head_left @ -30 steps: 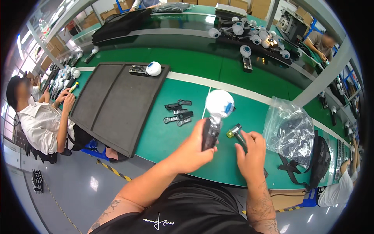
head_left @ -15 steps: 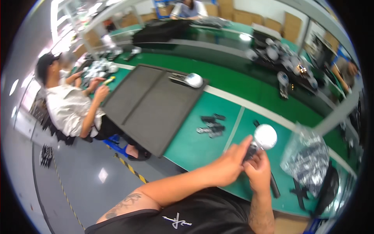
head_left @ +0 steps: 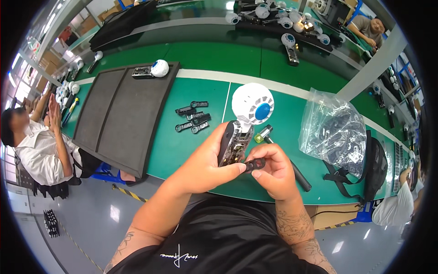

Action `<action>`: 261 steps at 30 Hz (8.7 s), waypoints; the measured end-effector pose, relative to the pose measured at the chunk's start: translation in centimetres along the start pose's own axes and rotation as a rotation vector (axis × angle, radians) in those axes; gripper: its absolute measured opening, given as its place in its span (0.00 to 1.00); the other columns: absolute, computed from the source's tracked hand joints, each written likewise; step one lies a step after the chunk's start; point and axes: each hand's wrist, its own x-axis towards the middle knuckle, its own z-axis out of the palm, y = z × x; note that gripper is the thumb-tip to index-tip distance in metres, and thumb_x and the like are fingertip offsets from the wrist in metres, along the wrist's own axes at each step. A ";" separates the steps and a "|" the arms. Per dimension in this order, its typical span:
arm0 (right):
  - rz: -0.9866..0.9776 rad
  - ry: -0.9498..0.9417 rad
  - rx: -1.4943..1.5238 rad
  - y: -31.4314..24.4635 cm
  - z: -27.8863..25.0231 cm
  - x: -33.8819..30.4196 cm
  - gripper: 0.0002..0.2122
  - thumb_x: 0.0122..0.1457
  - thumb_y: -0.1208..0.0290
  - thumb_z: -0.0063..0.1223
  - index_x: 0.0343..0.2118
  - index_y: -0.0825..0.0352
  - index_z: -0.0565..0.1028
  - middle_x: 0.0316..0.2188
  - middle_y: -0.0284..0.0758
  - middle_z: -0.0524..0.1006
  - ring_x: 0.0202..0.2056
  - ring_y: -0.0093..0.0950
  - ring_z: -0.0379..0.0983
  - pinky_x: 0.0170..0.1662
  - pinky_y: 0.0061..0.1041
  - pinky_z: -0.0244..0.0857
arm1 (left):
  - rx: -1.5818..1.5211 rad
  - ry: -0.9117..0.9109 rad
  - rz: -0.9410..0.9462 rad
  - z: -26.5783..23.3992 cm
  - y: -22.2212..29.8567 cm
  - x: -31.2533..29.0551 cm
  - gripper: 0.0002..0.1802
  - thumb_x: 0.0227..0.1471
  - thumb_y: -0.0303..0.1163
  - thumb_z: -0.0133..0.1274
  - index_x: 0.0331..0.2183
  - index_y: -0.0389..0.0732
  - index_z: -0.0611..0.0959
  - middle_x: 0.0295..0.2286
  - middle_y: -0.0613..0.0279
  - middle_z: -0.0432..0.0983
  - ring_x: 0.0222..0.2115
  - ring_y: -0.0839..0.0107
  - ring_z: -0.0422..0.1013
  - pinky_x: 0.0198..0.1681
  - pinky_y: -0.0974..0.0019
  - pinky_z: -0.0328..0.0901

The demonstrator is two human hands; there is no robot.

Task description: Manually assemble white plastic electronic components and circuit boards using a small hammer.

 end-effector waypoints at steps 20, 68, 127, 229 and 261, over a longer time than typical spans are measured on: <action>0.030 0.022 -0.011 0.5 -0.1 -0.8 0.16 0.60 0.86 0.61 0.51 0.72 0.76 0.44 0.40 0.80 0.42 0.24 0.76 0.50 0.21 0.72 | -0.008 0.048 0.092 0.8 0.6 -0.9 0.42 0.44 0.17 0.64 0.62 0.35 0.68 0.44 0.55 0.78 0.39 0.71 0.75 0.43 0.69 0.70; -0.338 0.302 -1.243 0.6 4.3 0.2 0.19 0.56 0.83 0.64 0.52 0.71 0.78 0.36 0.38 0.80 0.35 0.31 0.78 0.40 0.24 0.73 | 0.534 0.141 0.195 2.3 -1.8 -0.8 0.45 0.50 0.19 0.53 0.68 0.36 0.56 0.51 0.43 0.74 0.46 0.55 0.75 0.47 0.58 0.72; -0.267 0.187 -1.390 -5.4 0.7 0.2 0.23 0.56 0.84 0.58 0.56 0.62 0.81 0.30 0.35 0.77 0.28 0.32 0.71 0.34 0.28 0.68 | -0.748 0.042 -0.158 -1.9 -3.0 -0.6 0.28 0.61 0.23 0.49 0.62 0.38 0.68 0.41 0.50 0.77 0.37 0.64 0.77 0.40 0.63 0.75; 0.453 0.416 -2.080 -5.8 -12.4 22.8 0.18 0.63 0.57 0.57 0.43 0.70 0.82 0.41 0.45 0.85 0.42 0.46 0.82 0.46 0.41 0.77 | 0.613 -0.220 0.368 -3.4 -8.1 -4.1 0.18 0.59 0.29 0.58 0.52 0.40 0.83 0.42 0.58 0.80 0.36 0.61 0.76 0.43 0.64 0.71; -0.126 -0.074 -1.819 -1.3 -2.5 -1.0 0.22 0.50 0.72 0.68 0.48 0.73 0.74 0.41 0.45 0.79 0.42 0.45 0.75 0.50 0.42 0.70 | 0.755 -0.058 0.580 -2.4 -10.5 -5.0 0.15 0.60 0.31 0.57 0.49 0.40 0.80 0.42 0.55 0.78 0.42 0.52 0.75 0.45 0.55 0.71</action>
